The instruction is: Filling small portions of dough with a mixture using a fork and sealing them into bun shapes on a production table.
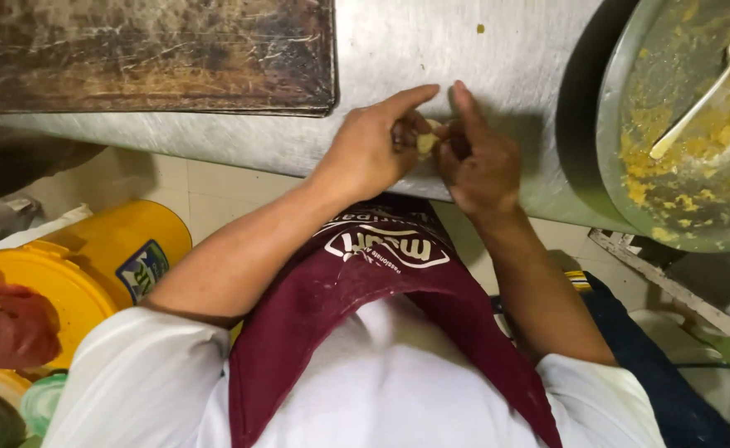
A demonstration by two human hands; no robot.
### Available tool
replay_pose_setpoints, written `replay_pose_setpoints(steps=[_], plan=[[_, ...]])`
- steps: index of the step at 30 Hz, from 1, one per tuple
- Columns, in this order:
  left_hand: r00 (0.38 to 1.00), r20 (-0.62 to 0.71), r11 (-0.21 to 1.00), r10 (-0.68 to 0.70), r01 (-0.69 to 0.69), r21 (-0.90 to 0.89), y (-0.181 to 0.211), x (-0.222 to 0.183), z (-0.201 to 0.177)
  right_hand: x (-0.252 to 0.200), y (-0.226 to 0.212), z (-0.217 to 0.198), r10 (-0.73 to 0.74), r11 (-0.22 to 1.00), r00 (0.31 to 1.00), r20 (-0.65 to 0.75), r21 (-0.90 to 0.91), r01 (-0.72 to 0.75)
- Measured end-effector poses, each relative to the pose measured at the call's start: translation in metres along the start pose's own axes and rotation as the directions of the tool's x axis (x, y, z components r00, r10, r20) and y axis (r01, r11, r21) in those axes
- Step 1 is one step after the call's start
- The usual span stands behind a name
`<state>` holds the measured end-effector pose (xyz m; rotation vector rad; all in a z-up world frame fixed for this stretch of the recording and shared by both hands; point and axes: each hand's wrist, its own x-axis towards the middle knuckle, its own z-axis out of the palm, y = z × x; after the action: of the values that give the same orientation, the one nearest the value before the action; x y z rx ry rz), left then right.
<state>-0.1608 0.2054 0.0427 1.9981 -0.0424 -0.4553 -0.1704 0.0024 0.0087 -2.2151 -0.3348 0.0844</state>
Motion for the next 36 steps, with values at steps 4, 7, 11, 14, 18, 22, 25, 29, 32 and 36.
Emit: replay_pose_setpoints(steps=[4, 7, 11, 14, 18, 22, 25, 29, 32, 36], plan=[[0.978, -0.039, 0.953, 0.205, -0.190, 0.236, -0.011, 0.001, 0.016, 0.001, 0.014, -0.001, -0.305, 0.937, 0.950, 0.069, -0.154, 0.312], [0.958, -0.064, 0.927, 0.280, -0.252, 0.280, 0.002, 0.004, 0.011, 0.047, -0.075, -0.060, 0.370, 0.928, 0.819, 0.438, -0.138, -0.346], [0.977, 0.025, 0.967, -0.211, 0.213, -0.139, 0.027, 0.000, -0.019, 0.045, -0.044, -0.059, -0.196, 0.981, 0.977, 0.086, 0.029, 0.194], [0.872, -0.438, 0.898, 0.220, -0.356, -0.259, -0.009, -0.013, -0.035, 0.052, -0.056, -0.046, -0.329, 0.933, 0.939, 0.100, -0.122, 0.340], [0.660, -0.607, 0.888, 0.442, -0.417, 0.192, -0.011, -0.024, -0.131, 0.065, -0.080, -0.024, 0.241, 0.891, 0.804, 0.544, -0.453, 0.040], [0.624, -0.641, 0.873, 0.447, -0.460, 0.161, -0.038, -0.036, -0.205, 0.040, -0.081, -0.030, 0.153, 0.941, 0.901, 0.407, -0.338, -0.008], [0.624, -0.642, 0.879, 0.445, -0.440, 0.182, -0.062, -0.034, -0.254, 0.077, -0.132, -0.030, 0.072, 0.983, 0.936, 0.344, -0.181, -0.009], [0.633, -0.619, 0.861, 0.464, -0.487, 0.147, -0.083, -0.025, -0.289, 0.140, -0.190, 0.010, -0.169, 0.962, 0.956, 0.238, -0.172, 0.213], [0.665, -0.526, 0.840, 0.530, -0.495, 0.221, -0.085, -0.018, -0.308, 0.188, -0.199, 0.074, -0.566, 0.820, 0.815, -0.124, -0.180, 0.543], [0.867, -0.162, 0.862, 0.472, -0.415, 0.292, -0.088, -0.003, -0.286, 0.177, -0.168, 0.126, 0.134, 0.970, 0.991, 0.016, 0.204, -0.134]])
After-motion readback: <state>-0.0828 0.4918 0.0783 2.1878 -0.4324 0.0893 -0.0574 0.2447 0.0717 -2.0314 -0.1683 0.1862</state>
